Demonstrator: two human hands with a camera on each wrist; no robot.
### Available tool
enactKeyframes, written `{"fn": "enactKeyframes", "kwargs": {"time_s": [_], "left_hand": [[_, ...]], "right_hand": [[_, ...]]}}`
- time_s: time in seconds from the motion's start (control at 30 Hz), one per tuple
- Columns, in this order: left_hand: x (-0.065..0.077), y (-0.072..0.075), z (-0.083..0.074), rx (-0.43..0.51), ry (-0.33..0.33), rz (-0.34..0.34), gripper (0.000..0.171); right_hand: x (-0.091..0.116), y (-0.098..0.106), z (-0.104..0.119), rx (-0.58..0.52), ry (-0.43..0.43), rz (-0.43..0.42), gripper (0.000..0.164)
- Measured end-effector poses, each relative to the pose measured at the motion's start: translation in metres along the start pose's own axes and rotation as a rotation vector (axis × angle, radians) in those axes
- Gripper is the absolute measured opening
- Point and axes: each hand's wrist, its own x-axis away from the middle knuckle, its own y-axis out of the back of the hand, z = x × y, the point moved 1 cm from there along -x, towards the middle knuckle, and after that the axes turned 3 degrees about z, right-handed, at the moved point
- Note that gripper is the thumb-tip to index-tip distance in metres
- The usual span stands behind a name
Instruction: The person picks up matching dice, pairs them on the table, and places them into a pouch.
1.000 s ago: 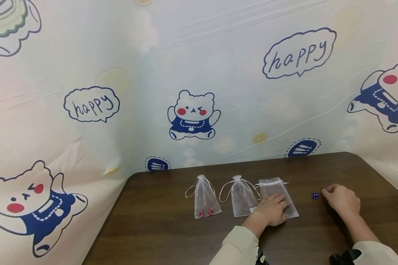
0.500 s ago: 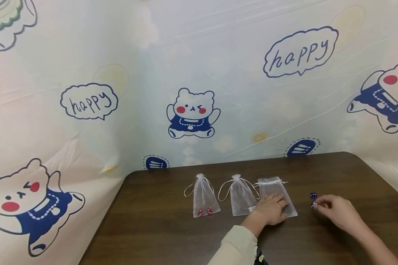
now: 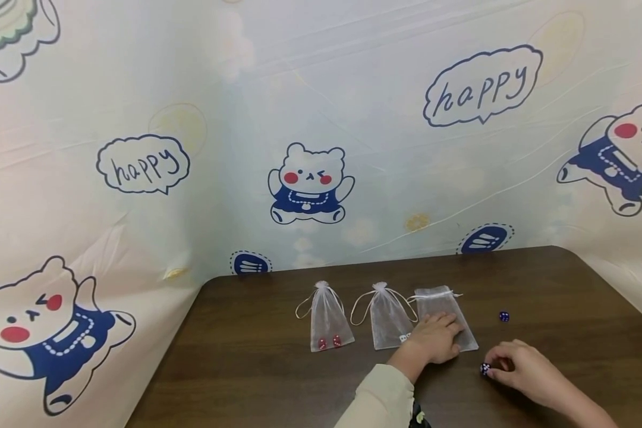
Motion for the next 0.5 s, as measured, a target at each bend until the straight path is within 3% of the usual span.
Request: {"fn": "enactKeyframes", "kwargs": {"time_s": [0.2,0.5], "left_hand": [[0.0001,-0.0002,0.0003,-0.002,-0.006,-0.004,0.044],[0.0002,-0.0008,-0.0004,-0.002,-0.001,0.002,0.045]], "right_hand": [[0.0016,-0.0042,-0.0018,-0.045,0.006,0.098,0.012],[0.0041,-0.003,-0.0089,-0.105,-0.005,0.107,0.014]]}}
